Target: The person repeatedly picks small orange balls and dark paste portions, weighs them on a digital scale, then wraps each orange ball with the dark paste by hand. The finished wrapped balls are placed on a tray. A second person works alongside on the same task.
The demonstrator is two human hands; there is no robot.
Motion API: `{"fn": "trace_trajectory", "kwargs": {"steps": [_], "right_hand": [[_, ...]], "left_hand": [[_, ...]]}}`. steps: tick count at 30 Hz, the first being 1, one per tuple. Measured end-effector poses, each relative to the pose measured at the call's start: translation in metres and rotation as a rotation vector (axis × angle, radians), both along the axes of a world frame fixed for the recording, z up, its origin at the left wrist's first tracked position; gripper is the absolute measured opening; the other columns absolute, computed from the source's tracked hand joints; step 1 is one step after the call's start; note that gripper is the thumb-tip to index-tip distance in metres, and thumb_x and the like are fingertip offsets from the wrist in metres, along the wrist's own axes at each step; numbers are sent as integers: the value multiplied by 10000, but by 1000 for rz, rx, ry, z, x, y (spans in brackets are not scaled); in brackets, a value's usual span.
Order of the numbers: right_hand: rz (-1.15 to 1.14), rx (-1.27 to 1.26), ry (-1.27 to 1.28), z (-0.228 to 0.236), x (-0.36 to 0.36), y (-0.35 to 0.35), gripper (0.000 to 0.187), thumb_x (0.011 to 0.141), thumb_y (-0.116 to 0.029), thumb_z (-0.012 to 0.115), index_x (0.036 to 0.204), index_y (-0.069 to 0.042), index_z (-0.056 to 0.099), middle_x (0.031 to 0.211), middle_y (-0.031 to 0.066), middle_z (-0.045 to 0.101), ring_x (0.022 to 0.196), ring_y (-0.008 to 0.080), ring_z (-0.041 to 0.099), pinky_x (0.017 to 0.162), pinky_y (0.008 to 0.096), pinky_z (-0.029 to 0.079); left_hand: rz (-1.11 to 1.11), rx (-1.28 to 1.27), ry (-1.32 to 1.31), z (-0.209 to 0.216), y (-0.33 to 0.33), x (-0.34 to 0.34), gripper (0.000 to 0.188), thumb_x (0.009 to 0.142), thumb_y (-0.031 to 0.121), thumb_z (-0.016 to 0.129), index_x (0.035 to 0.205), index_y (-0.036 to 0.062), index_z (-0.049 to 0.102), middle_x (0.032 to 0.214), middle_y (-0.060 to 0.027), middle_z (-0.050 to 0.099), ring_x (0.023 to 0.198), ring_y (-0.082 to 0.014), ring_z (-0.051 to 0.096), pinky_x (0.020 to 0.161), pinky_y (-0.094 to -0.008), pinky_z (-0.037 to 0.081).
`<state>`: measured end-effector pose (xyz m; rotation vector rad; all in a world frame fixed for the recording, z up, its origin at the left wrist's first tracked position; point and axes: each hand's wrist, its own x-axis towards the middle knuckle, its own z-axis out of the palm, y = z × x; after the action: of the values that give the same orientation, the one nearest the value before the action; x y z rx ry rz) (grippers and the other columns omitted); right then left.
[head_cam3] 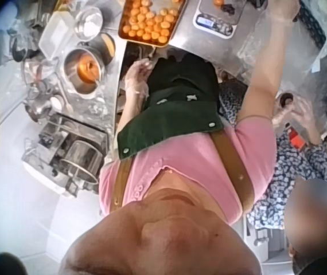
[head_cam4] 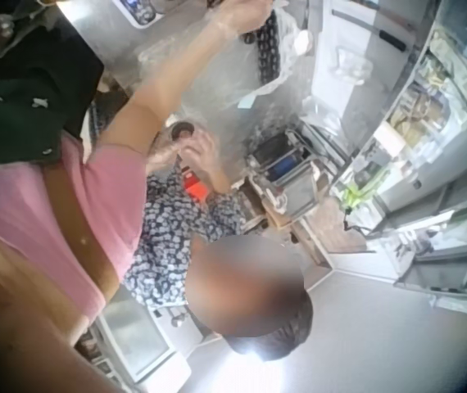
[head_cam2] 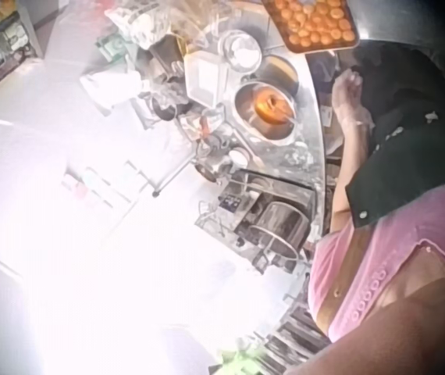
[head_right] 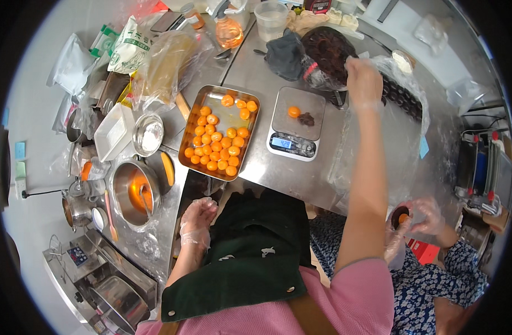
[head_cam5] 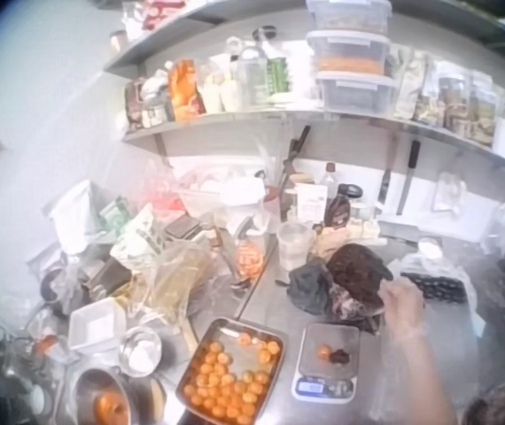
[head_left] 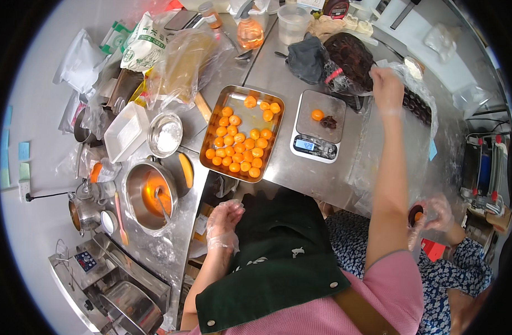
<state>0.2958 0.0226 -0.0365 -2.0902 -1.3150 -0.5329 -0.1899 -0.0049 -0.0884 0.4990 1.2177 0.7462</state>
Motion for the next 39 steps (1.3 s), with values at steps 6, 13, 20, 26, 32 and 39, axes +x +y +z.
{"fn": "trace_trajectory", "kwargs": {"steps": [6, 13, 20, 26, 32, 39], "right_hand": [[-173, -821, 304, 32, 25, 43, 183, 767, -78, 672, 933, -3, 657, 964, 196, 658, 918, 346, 633, 793, 380, 493], [-54, -742, 260, -9, 50, 51, 198, 726, -82, 668, 916, -27, 681, 963, 218, 648, 949, 371, 618, 834, 423, 486], [-125, -653, 132, -26, 46, 62, 189, 708, -93, 675, 883, -22, 684, 897, 225, 654, 897, 372, 630, 815, 428, 493], [-219, -426, 174, -52, 68, 55, 169, 681, -157, 687, 809, -47, 694, 845, 196, 664, 829, 344, 648, 778, 399, 506], [-60, 83, 859, -20, 44, 9, 208, 731, -113, 692, 915, -19, 669, 727, 52, 650, 648, 131, 614, 628, 276, 512], [208, 69, 984, -93, -54, -45, 127, 758, -45, 698, 866, -12, 641, 779, 31, 637, 686, 108, 606, 636, 263, 497]], "left_hand": [[14, 3, 20, -4, -4, -3, 320, 858, 331, 620, 982, 35, 612, 920, -81, 665, 830, -191, 644, 814, -315, 493], [36, -12, 25, -6, -7, -4, 321, 855, 329, 630, 977, 33, 610, 919, -90, 662, 821, -200, 648, 810, -324, 503], [29, -18, 17, -1, -6, 5, 296, 865, 307, 623, 973, 31, 612, 918, -83, 664, 821, -196, 652, 811, -326, 505], [52, -13, 40, 0, -5, -2, 295, 868, 312, 615, 971, 35, 615, 913, -80, 666, 816, -194, 650, 807, -321, 503], [90, -43, 54, -8, -10, -7, 308, 861, 315, 616, 975, 28, 612, 914, -83, 666, 814, -195, 649, 813, -320, 500], [14, -67, 37, -7, -4, 5, 285, 873, 290, 604, 984, 27, 609, 914, -86, 665, 816, -191, 646, 819, -319, 495]]}}
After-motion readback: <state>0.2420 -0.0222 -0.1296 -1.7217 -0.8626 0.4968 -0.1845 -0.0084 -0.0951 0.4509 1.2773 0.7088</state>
